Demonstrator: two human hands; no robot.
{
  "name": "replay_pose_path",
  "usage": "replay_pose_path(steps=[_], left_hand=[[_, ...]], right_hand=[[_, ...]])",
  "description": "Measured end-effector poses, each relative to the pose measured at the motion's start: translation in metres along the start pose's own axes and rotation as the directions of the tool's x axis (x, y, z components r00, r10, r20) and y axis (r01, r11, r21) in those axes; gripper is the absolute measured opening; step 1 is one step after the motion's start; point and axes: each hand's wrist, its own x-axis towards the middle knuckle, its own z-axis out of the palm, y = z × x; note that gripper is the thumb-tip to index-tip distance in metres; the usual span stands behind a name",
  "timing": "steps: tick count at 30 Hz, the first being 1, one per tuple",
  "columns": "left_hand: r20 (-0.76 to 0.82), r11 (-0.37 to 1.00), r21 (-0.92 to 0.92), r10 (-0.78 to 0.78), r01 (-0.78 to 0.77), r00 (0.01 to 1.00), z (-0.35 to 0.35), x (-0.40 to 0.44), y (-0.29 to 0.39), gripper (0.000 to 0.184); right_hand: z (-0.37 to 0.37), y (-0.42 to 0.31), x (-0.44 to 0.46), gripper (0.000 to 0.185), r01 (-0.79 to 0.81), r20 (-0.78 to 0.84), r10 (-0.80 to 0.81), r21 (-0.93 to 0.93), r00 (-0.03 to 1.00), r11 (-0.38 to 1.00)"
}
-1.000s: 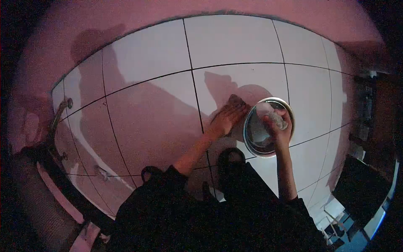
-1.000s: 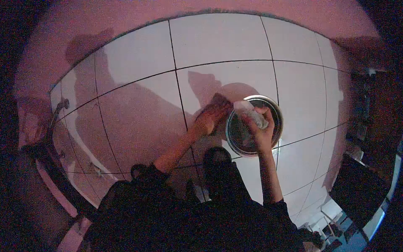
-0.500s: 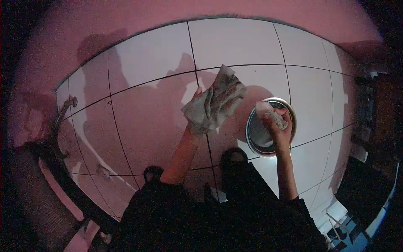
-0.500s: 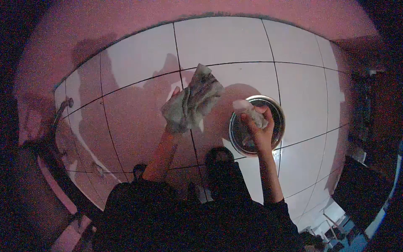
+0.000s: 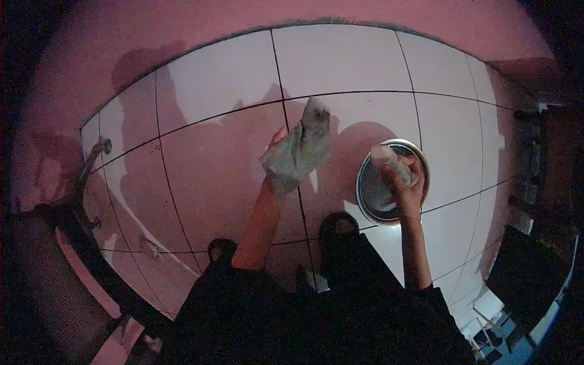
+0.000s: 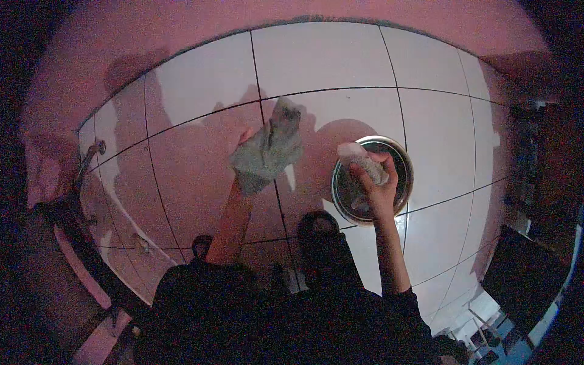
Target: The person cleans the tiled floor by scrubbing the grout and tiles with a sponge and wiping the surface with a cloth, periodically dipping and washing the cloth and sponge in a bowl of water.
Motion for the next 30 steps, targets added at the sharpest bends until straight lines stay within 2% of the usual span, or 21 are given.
replay_pose_path(steps=[3, 5, 6, 8, 9, 11, 14, 18, 20, 21, 23, 24, 26, 27, 28, 29, 30], left_hand=[[-0.026, 0.999, 0.043, -0.010, 0.011, 1.000, -0.013, -0.010, 0.000, 0.065], [-0.240, 0.995, 0.082, -0.037, 0.058, 0.970, -0.011, -0.017, -0.002, 0.055], [-0.239, 0.995, 0.082, -0.038, 0.059, 0.970, -0.008, -0.016, -0.003, 0.055], [-0.083, 0.994, 0.107, -0.020, 0.029, 0.996, -0.003, -0.017, -0.004, 0.058], [-0.085, 0.994, 0.107, -0.020, 0.030, 0.996, -0.008, -0.018, -0.004, 0.058], [-0.310, 0.985, 0.171, 0.044, 0.010, 0.950, -0.038, -0.021, -0.006, 0.056], [-0.601, 0.963, 0.268, 0.162, 0.007, 0.782, -0.070, -0.024, -0.009, 0.054], [-0.617, 0.933, 0.359, 0.228, 0.011, 0.753, -0.016, -0.026, -0.001, 0.048], [-0.696, 0.694, 0.643, 0.353, 0.325, 0.625, -0.009, -0.023, 0.005, 0.048], [-0.697, 0.693, 0.643, 0.353, 0.326, 0.625, -0.022, -0.026, 0.008, 0.048], [-0.424, 0.226, 0.905, 0.538, 0.360, 0.729, -0.059, -0.036, 0.013, 0.057], [-0.426, 0.228, 0.904, 0.540, 0.360, 0.726, -0.057, -0.037, 0.013, 0.057], [-0.186, -0.217, 0.884, 0.649, 0.414, 0.738, -0.054, -0.037, 0.012, 0.064], [-0.185, -0.217, 0.884, 0.651, 0.415, 0.736, -0.052, -0.036, 0.010, 0.064], [-0.104, -0.331, 0.829, 0.700, 0.451, 0.706, -0.051, -0.035, 0.005, 0.064], [-0.016, -0.435, 0.756, 0.735, 0.489, 0.678, -0.050, -0.035, 0.002, 0.064], [-0.016, -0.434, 0.757, 0.735, 0.489, 0.678, -0.047, -0.034, -0.001, 0.064]], right_hand=[[-0.002, 0.007, 0.002, 0.031, 0.050, 0.004, -0.050, -0.012, 0.999, 0.999], [0.001, 0.001, 0.000, 0.031, 0.037, 0.011, -0.037, 0.005, 0.999, 0.999], [0.001, -0.002, 0.000, 0.030, 0.022, 0.018, -0.022, 0.020, 1.000, 1.000], [-0.001, 0.000, -0.001, 0.030, 0.026, 0.016, -0.026, -0.006, 1.000, 1.000], [-0.001, 0.001, 0.000, 0.030, 0.032, 0.017, -0.032, -0.031, 0.999, 0.999], [-0.002, 0.003, 0.001, 0.030, 0.038, 0.017, -0.037, -0.014, 0.999, 0.999], [-0.003, 0.008, 0.003, 0.031, 0.053, 0.010, -0.053, 0.007, 0.999, 0.999], [-0.003, 0.006, 0.003, 0.032, 0.044, 0.006, -0.044, 0.009, 0.999, 0.999], [-0.001, 0.001, 0.001, 0.033, 0.035, 0.011, -0.035, 0.013, 0.999, 0.999], [0.000, -0.001, 0.000, 0.034, 0.029, 0.015, -0.029, 0.014, 0.999, 0.999], [0.001, 0.002, 0.002, 0.033, 0.005, 0.019, -0.005, 0.024, 1.000, 1.000], [0.001, 0.004, 0.003, 0.033, -0.018, 0.023, 0.017, 0.034, 1.000, 0.999], [0.002, 0.009, 0.005, 0.033, 0.029, 0.033, -0.029, 0.009, 0.999, 1.000], [0.002, 0.009, 0.006, 0.033, 0.078, 0.039, -0.077, -0.015, 0.996, 0.997], [0.003, 0.007, 0.005, 0.033, 0.078, 0.041, -0.078, -0.015, 0.996, 0.997], [0.004, 0.004, 0.004, 0.033, 0.039, 0.031, -0.039, -0.023, 0.999, 0.999], [0.005, 0.002, 0.004, 0.033, 0.000, 0.019, 0.001, -0.031, 1.000, 1.000]])
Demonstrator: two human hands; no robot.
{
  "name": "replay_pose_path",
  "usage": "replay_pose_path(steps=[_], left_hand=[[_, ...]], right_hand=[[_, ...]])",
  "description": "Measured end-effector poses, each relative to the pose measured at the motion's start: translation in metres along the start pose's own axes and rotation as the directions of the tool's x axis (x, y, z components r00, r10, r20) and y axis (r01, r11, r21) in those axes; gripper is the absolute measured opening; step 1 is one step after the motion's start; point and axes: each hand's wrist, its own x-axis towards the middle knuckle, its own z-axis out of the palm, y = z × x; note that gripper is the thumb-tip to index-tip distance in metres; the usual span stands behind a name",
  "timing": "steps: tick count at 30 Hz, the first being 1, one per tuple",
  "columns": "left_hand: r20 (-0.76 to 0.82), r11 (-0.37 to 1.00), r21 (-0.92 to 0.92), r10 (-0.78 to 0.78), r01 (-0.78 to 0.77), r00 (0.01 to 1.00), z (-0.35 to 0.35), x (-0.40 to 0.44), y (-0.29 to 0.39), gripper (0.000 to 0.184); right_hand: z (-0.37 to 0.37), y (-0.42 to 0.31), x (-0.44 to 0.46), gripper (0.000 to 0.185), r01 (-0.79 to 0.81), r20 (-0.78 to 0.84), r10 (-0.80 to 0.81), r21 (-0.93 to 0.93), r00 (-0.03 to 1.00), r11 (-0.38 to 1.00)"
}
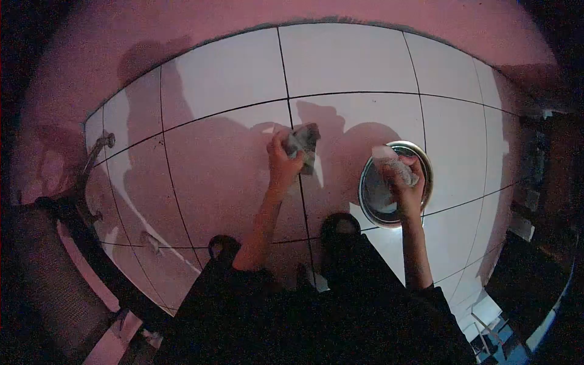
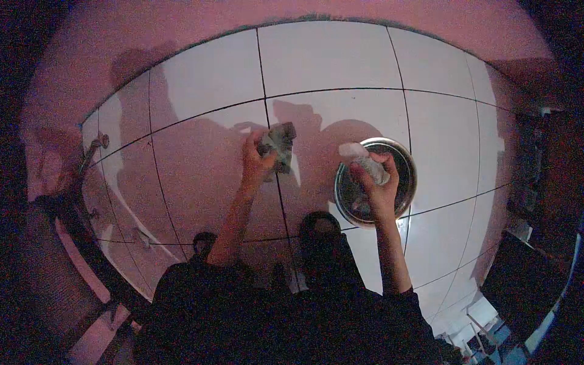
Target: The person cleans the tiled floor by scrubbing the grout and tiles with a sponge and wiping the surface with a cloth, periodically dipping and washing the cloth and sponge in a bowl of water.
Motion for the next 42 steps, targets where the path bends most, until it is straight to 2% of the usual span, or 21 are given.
replay_pose_path(steps=[2, 3, 5, 6, 8, 9, 11, 13, 15, 17, 21, 23, 26, 29, 33, 37, 39, 42], left_hand=[[0.007, 0.959, -0.283, 0.017, -0.014, 1.000, -0.001, -0.002, 0.007, 0.056], [0.008, 0.959, -0.283, 0.016, -0.012, 1.000, -0.003, -0.004, 0.013, 0.056], [0.065, 0.918, -0.321, 0.268, -0.234, 0.961, -0.009, -0.005, 0.025, 0.047], [0.066, 0.918, -0.321, 0.267, -0.233, 0.961, -0.009, -0.005, 0.025, 0.047], [0.221, 0.882, -0.242, 0.456, -0.405, 0.862, -0.007, -0.003, 0.026, 0.045], [0.222, 0.881, -0.243, 0.457, -0.405, 0.861, -0.007, -0.004, 0.029, 0.045], [0.159, 0.893, -0.053, 0.450, -0.448, 0.879, -0.007, -0.007, 0.036, 0.046], [0.187, 0.909, -0.038, 0.414, -0.415, 0.891, -0.007, -0.007, 0.037, 0.047], [0.213, 0.924, -0.024, 0.378, -0.382, 0.901, -0.007, -0.006, 0.037, 0.048], [0.133, 0.891, 0.040, 0.444, -0.452, 0.886, -0.006, -0.006, 0.036, 0.049], [0.070, 0.890, 0.083, 0.443, -0.448, 0.894, -0.002, -0.009, 0.037, 0.047], [0.183, 0.881, 0.189, 0.401, -0.433, 0.897, 0.000, -0.011, 0.035, 0.044], [0.237, 0.841, 0.225, 0.442, -0.492, 0.865, 0.011, -0.018, 0.016, 0.043], [0.309, 0.842, 0.231, 0.412, -0.488, 0.857, 0.012, -0.022, 0.015, 0.039], [0.286, 0.840, 0.223, 0.429, -0.495, 0.857, 0.014, -0.024, 0.017, 0.039], [0.342, 0.836, 0.237, 0.405, -0.495, 0.848, 0.012, -0.024, 0.022, 0.038], [0.366, 0.840, 0.254, 0.376, -0.480, 0.851, 0.012, -0.027, 0.024, 0.037], [0.328, 0.820, 0.276, 0.411, -0.502, 0.851, 0.011, -0.031, 0.027, 0.037]], right_hand=[[-0.002, 0.006, 0.004, 0.033, 0.010, 0.012, -0.010, 0.005, 1.000, 1.000], [-0.002, 0.006, 0.004, 0.033, 0.021, 0.024, -0.021, 0.012, 0.999, 1.000], [-0.001, 0.001, 0.002, 0.033, 0.005, 0.027, -0.006, 0.028, 1.000, 1.000], [0.000, -0.001, 0.002, 0.033, -0.007, 0.029, 0.005, 0.046, 1.000, 0.999], [-0.001, -0.001, 0.002, 0.033, -0.020, 0.031, 0.019, 0.037, 0.999, 0.999], [-0.002, 0.000, 0.003, 0.033, -0.033, 0.031, 0.032, 0.029, 0.999, 0.999], [-0.003, 0.005, 0.005, 0.033, -0.025, 0.004, 0.025, -0.004, 1.000, 1.000], [-0.004, 0.012, 0.007, 0.034, -0.018, -0.021, 0.017, -0.036, 1.000, 0.999], [-0.006, 0.017, 0.009, 0.034, 0.024, 0.009, -0.025, 0.084, 1.000, 0.996], [-0.007, 0.017, 0.009, 0.034, 0.012, 0.004, -0.012, 0.069, 1.000, 0.998], [-0.005, 0.006, 0.005, 0.034, -0.041, 0.030, 0.039, 0.081, 0.999, 0.996], [-0.005, 0.007, 0.005, 0.034, -0.030, 0.016, 0.029, 0.057, 0.999, 0.998], [-0.004, 0.011, 0.005, 0.034, -0.003, -0.004, 0.003, 0.024, 1.000, 1.000], [-0.004, 0.012, 0.005, 0.034, 0.027, 0.002, -0.027, 0.024, 1.000, 0.999], [-0.004, 0.010, 0.004, 0.034, 0.002, 0.016, -0.002, 0.039, 1.000, 0.999], [-0.003, 0.008, 0.002, 0.034, -0.053, 0.004, 0.053, 0.054, 0.999, 0.997], [-0.004, 0.014, 0.004, 0.034, 0.051, 0.000, -0.051, 0.011, 0.999, 0.999], [-0.005, 0.019, 0.006, 0.033, 0.060, 0.004, -0.061, 0.031, 0.998, 0.998]])
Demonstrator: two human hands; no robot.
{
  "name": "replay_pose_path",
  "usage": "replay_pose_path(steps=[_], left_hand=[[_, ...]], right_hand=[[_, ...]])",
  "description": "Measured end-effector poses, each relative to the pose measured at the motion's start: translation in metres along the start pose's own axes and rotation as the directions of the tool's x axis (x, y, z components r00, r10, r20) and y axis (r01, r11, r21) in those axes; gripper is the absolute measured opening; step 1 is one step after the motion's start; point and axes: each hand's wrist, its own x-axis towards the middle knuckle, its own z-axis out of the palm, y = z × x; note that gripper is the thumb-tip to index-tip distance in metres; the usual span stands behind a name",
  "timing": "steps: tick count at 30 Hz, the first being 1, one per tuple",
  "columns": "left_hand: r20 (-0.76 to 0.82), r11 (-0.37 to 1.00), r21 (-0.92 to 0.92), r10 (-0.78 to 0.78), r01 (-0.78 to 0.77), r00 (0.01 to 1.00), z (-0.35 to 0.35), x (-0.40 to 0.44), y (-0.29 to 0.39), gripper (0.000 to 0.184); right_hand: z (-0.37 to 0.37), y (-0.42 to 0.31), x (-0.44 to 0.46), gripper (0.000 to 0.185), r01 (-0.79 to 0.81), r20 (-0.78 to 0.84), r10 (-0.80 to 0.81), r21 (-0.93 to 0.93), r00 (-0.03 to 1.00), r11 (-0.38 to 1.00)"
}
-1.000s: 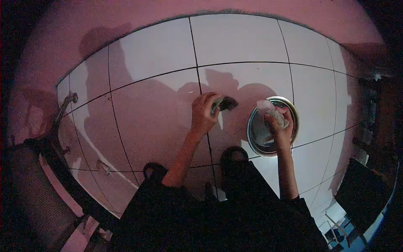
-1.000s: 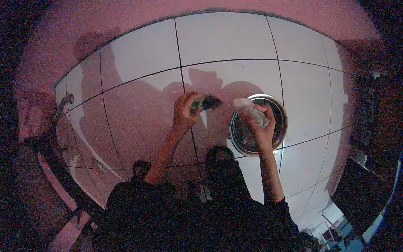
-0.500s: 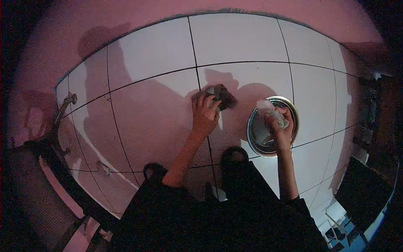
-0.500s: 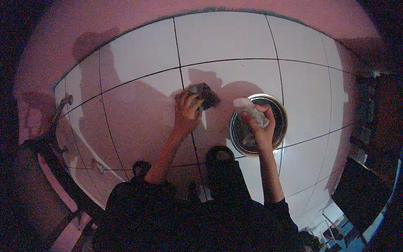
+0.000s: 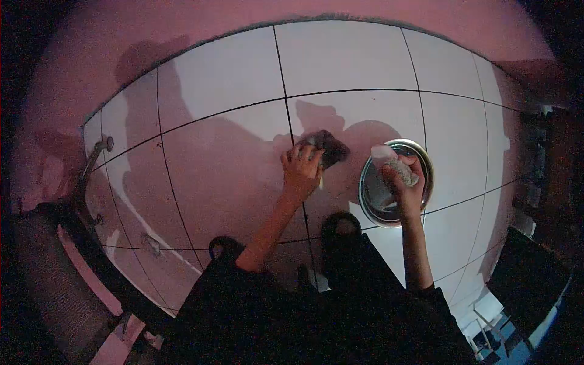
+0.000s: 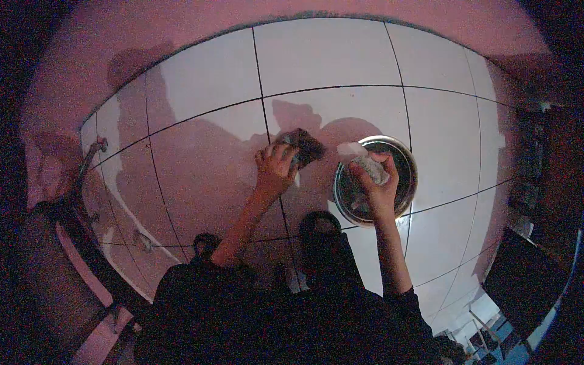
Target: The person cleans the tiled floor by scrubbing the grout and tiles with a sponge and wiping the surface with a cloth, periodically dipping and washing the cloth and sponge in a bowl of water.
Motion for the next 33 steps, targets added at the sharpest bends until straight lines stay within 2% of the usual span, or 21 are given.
replay_pose_path(steps=[2, 6, 10, 12, 14, 16, 18, 21, 23, 24, 25, 26, 28, 32, 33], left_hand=[[0.030, 0.994, 0.096, -0.055, 0.052, 0.998, -0.003, 0.000, 0.006, 0.039], [-0.030, 0.996, 0.084, -0.005, 0.008, 1.000, 0.001, -0.004, 0.006, 0.042], [0.068, 0.997, 0.071, -0.022, 0.017, 0.997, 0.000, -0.002, 0.011, 0.043], [0.116, 0.997, 0.073, -0.032, 0.023, 0.993, 0.008, -0.003, 0.012, 0.043], [0.036, 0.975, 0.175, 0.136, -0.140, 0.990, 0.019, -0.008, 0.013, 0.047], [0.028, 0.970, 0.152, 0.190, -0.192, 0.981, 0.025, -0.009, 0.018, 0.049], [0.018, 0.960, 0.123, 0.250, -0.250, 0.968, 0.032, -0.006, 0.021, 0.051], [-0.018, 0.982, 0.083, 0.173, -0.171, 0.985, 0.035, -0.003, 0.014, 0.057], [-0.030, 0.970, 0.241, 0.030, -0.022, 0.999, 0.024, 0.003, 0.001, 0.062], [-0.025, 0.972, 0.235, 0.035, -0.028, 0.999, 0.020, 0.007, -0.007, 0.062], [-0.084, 0.956, 0.280, -0.070, 0.091, 0.994, 0.018, 0.012, -0.015, 0.061], [-0.144, 0.927, 0.314, -0.168, 0.206, 0.975, 0.014, 0.016, -0.023, 0.060], [-0.153, 0.917, 0.289, -0.240, 0.276, 0.959, -0.002, 0.023, -0.043, 0.059], [-0.188, 0.901, 0.297, -0.269, 0.316, 0.944, -0.012, 0.025, -0.072, 0.058], [-0.157, 0.906, 0.284, -0.279, 0.314, 0.947, -0.013, 0.024, -0.074, 0.059]], right_hand=[[0.001, -0.004, -0.001, 0.032, -0.012, 0.008, 0.012, 0.006, 1.000, 1.000], [0.007, -0.011, -0.004, 0.032, -0.030, -0.004, 0.030, 0.074, 1.000, 0.997], [0.004, -0.006, -0.002, 0.032, -0.009, 0.021, 0.007, 0.057, 1.000, 0.998], [0.005, -0.013, -0.003, 0.032, -0.056, 0.034, 0.056, 0.014, 0.998, 0.998], [0.006, -0.012, -0.001, 0.033, -0.015, 0.029, 0.015, 0.006, 0.999, 1.000], [0.006, -0.013, 0.001, 0.034, 0.025, 0.014, -0.025, -0.006, 1.000, 1.000], [0.004, -0.020, 0.006, 0.035, -0.009, -0.019, 0.009, -0.029, 1.000, 1.000], [-0.002, -0.024, 0.012, 0.035, 0.013, -0.027, -0.014, -0.044, 1.000, 0.999], [-0.014, -0.013, 0.019, 0.033, 0.033, -0.061, -0.039, -0.087, 0.997, 0.996], [-0.019, -0.010, 0.022, 0.031, 0.056, -0.090, -0.068, -0.129, 0.994, 0.990], [-0.022, -0.010, 0.023, 0.031, 0.052, -0.102, -0.066, -0.134, 0.993, 0.990], [-0.027, -0.011, 0.024, 0.030, 0.037, -0.130, -0.046, -0.067, 0.991, 0.997], [-0.041, -0.011, 0.021, 0.029, 0.022, -0.183, -0.023, -0.007, 0.983, 1.000], [-0.069, 0.004, 0.017, 0.028, -0.059, -0.246, 0.082, 0.103, 0.966, 0.993], [-0.081, 0.020, 0.016, 0.032, -0.055, -0.226, 0.013, -0.181, 0.974, 0.982]])
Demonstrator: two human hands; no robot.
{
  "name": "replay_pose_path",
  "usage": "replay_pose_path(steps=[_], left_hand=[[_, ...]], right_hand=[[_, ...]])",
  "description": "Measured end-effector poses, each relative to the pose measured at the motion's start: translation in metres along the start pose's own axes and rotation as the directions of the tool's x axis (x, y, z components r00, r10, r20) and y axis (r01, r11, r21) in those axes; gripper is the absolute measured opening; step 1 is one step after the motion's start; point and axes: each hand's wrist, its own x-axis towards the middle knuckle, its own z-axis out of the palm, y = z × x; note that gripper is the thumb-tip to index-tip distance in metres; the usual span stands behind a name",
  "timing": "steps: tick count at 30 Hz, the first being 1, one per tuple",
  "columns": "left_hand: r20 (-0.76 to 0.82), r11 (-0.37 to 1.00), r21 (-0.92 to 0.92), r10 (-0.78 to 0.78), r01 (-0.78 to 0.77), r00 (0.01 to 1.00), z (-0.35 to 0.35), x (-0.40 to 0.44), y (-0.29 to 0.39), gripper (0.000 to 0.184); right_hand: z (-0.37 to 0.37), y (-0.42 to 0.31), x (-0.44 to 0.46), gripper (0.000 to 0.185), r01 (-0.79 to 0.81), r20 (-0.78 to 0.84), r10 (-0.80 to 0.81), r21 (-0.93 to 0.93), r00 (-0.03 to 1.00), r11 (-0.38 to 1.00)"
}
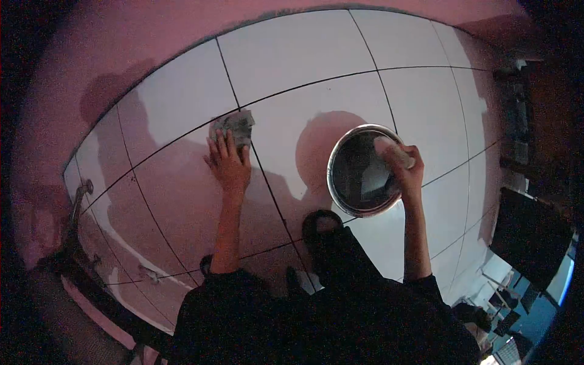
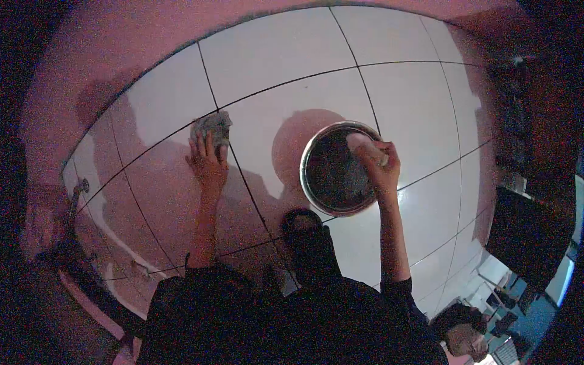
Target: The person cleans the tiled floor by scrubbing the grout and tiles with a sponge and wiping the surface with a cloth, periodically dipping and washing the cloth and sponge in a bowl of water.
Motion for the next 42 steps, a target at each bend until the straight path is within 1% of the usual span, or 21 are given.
replay_pose_path(steps=[1, 2, 4, 5, 6, 8, 9, 11, 14, 21, 23, 26, 27, 29, 33, 35, 36, 37, 39, 40, 42], left_hand=[[0.032, 1.000, -0.012, 0.000, 0.000, 0.999, 0.000, 0.000, -0.001, 0.059], [0.035, 1.000, -0.013, 0.006, -0.005, 0.999, 0.000, 0.000, -0.001, 0.059], [0.059, 0.997, -0.078, -0.007, 0.011, 0.998, -0.001, 0.002, -0.001, 0.061], [0.062, 0.997, -0.077, -0.002, 0.007, 0.998, 0.001, 0.001, -0.002, 0.061], [0.053, 0.997, -0.082, 0.002, 0.002, 0.999, 0.006, 0.000, -0.005, 0.061], [0.042, 0.997, -0.083, 0.014, -0.010, 0.999, 0.010, 0.002, -0.007, 0.061], [0.030, 0.996, -0.092, 0.020, -0.017, 0.999, 0.009, 0.003, -0.006, 0.061], [0.019, 0.994, -0.102, 0.028, -0.026, 0.999, 0.009, 0.002, -0.006, 0.062], [0.022, 0.993, -0.116, 0.036, -0.033, 0.999, 0.007, 0.001, -0.005, 0.062], [0.014, 0.993, -0.118, 0.026, -0.024, 1.000, 0.008, 0.001, -0.005, 0.060], [-0.001, 0.992, -0.118, 0.032, -0.032, 0.999, 0.009, 0.001, -0.007, 0.060], [0.005, 0.992, -0.123, 0.042, -0.042, 0.999, 0.007, 0.001, -0.006, 0.060], [0.017, 0.992, -0.124, 0.034, -0.031, 0.999, 0.006, 0.001, -0.005, 0.060], [0.027, 0.992, -0.125, 0.022, -0.018, 0.999, 0.004, 0.001, -0.003, 0.060], [0.007, 0.987, -0.161, 0.023, -0.022, 1.000, 0.005, 0.001, -0.004, 0.060], [-0.004, 0.988, -0.155, 0.021, -0.022, 1.000, 0.009, 0.001, -0.002, 0.060], [-0.036, 0.986, -0.163, 0.022, -0.028, 0.999, 0.010, 0.000, -0.001, 0.060], [-0.068, 0.985, -0.170, 0.023, -0.034, 0.997, 0.011, 0.000, 0.001, 0.060], [-0.072, 0.980, -0.195, 0.025, -0.038, 0.997, 0.013, 0.001, 0.007, 0.060], [-0.075, 0.975, -0.220, 0.028, -0.044, 0.997, 0.013, 0.003, 0.010, 0.060], [-0.036, 0.977, -0.204, 0.059, -0.065, 0.998, 0.012, 0.006, 0.020, 0.060]], right_hand=[[-0.004, 0.011, 0.000, 0.035, 0.072, 0.030, -0.066, -0.271, 0.997, 0.960], [-0.005, 0.021, -0.003, 0.035, 0.067, 0.025, -0.063, -0.272, 0.998, 0.960], [-0.001, 0.035, -0.011, 0.033, 0.354, 0.162, -0.318, -0.528, 0.934, 0.772], [0.001, 0.058, -0.004, 0.036, 0.386, 0.193, -0.335, -0.412, 0.922, 0.826], [0.002, 0.053, -0.008, 0.036, 0.382, 0.188, -0.333, -0.411, 0.924, 0.828], [0.008, 0.034, -0.018, 0.036, 0.341, 0.192, -0.287, -0.652, 0.938, 0.677], [0.007, 0.039, -0.016, 0.036, 0.340, 0.189, -0.288, -0.651, 0.939, 0.679], [0.006, 0.052, -0.010, 0.051, 0.357, 0.199, -0.309, -0.687, 0.930, 0.632], [0.007, 0.050, -0.010, 0.054, 0.312, 0.199, -0.244, -0.710, 0.949, 0.631], [0.002, 0.053, -0.007, 0.059, 0.370, 0.258, -0.266, -0.697, 0.929, 0.614], [0.006, 0.042, -0.011, 0.037, 0.353, 0.198, -0.304, -0.687, 0.932, 0.635], [0.003, 0.047, -0.008, 0.036, 0.367, 0.223, -0.297, -0.670, 0.929, 0.645], [0.005, 0.040, -0.010, 0.036, 0.369, 0.225, -0.298, -0.669, 0.928, 0.645], [0.005, 0.022, -0.016, 0.053, 0.269, 0.204, -0.176, -0.749, 0.963, 0.606], [0.003, 0.002, -0.015, 0.050, 0.235, 0.197, -0.131, -0.737, 0.972, 0.634], [0.000, -0.012, -0.011, 0.043, 0.271, 0.224, -0.177, -0.523, 0.959, 0.808], [0.000, -0.018, -0.010, 0.043, 0.273, 0.226, -0.177, -0.522, 0.958, 0.808], [-0.001, -0.024, -0.010, 0.041, 0.234, 0.175, -0.164, -0.536, 0.971, 0.811], [-0.001, -0.031, -0.006, 0.038, 0.158, 0.098, -0.125, -0.537, 0.987, 0.829], [0.000, -0.035, -0.004, 0.038, 0.163, 0.102, -0.128, -0.536, 0.986, 0.828], [0.003, -0.045, 0.001, 0.036, 0.121, 0.124, -0.083, -0.340, 0.989, 0.933]])
